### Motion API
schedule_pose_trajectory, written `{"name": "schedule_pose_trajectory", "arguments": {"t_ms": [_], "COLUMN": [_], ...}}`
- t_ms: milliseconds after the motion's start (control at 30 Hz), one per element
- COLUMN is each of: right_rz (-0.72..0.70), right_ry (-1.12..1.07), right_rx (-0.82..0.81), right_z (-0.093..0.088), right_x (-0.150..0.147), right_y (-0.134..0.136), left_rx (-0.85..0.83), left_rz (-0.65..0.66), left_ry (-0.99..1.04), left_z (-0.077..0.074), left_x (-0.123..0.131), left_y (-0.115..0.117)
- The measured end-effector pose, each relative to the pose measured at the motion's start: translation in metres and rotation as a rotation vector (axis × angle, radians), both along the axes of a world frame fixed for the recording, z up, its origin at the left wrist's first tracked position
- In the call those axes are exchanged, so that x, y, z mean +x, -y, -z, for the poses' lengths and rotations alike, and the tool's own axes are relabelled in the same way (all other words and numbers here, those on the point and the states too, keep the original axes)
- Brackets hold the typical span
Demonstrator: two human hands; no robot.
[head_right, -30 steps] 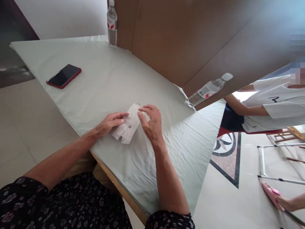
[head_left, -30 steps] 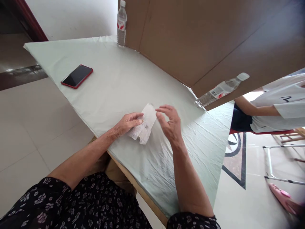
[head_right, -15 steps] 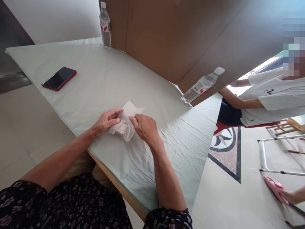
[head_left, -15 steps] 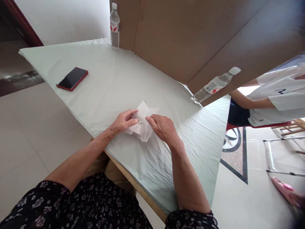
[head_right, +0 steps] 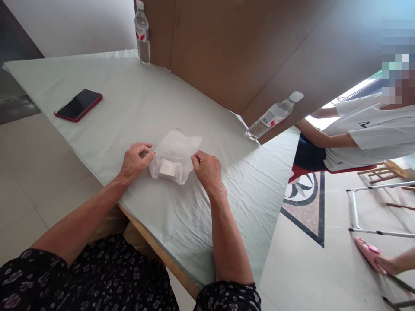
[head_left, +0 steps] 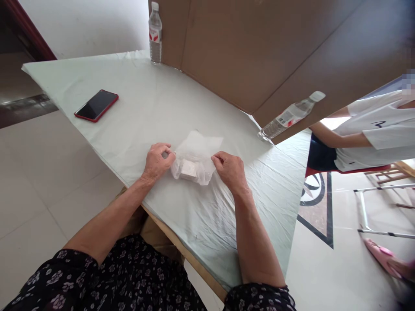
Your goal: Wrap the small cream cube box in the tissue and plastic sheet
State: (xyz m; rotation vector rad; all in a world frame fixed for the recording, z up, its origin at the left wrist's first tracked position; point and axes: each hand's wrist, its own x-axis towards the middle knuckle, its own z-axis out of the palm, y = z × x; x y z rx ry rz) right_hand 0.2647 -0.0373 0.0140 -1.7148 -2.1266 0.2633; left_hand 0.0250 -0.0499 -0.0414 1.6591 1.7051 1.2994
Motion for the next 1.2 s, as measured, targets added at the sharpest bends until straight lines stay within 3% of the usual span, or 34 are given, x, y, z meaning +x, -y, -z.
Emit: {"name": "schedule_pose_trajectory", "arguments": {"t_ms": [200, 333, 433, 533, 633, 767, 867, 967, 1067, 1200], "right_rz": [0.029, 0.063, -0.018, -0.122, -0.175, -0.241, -0.415, -0.613, -0.749, -0.731], "right_ry": [0.086, -0.043, -0.224, -0.304, -0.283, -0.369, -0.492, -0.517, -0.383, -0.222], "right_rx": [-0.063, 0.069, 0.124, -0.063, -0.26, -0.279, -0.339, -0.545, -0.765, -0.835], "right_z": [0.022, 0.018, 0.002, -0.011, -0.012, -0.009, -0.016, -0.026, -0.026, -0.015], "right_x": [0.014, 0.015, 0.009, 0.002, -0.002, 0.001, 0.004, 0.006, 0.005, 0.004], "right_y": [-0.011, -0.009, -0.002, 0.005, 0.008, 0.007, 0.009, 0.015, 0.025, 0.04], "left_rx": [-0.004, 0.085, 0.292, 0.364, 0.276, 0.119, 0.028, -0.037, -0.079, -0.231], "left_rz": [-0.142, -0.155, -0.027, 0.17, 0.242, 0.296, 0.328, 0.388, 0.426, 0.543], "left_ry": [-0.113, -0.109, -0.12, -0.179, -0.231, -0.151, 0.016, 0.071, -0.176, -0.704], "left_z": [0.008, 0.002, -0.006, -0.008, -0.004, -0.004, -0.014, -0.026, -0.034, -0.044], "left_x": [-0.006, -0.004, 0.0, 0.002, 0.003, 0.001, -0.002, -0.009, -0.017, -0.024], "left_y": [-0.007, -0.001, 0.006, 0.009, 0.008, 0.008, 0.013, 0.021, 0.029, 0.038]}}
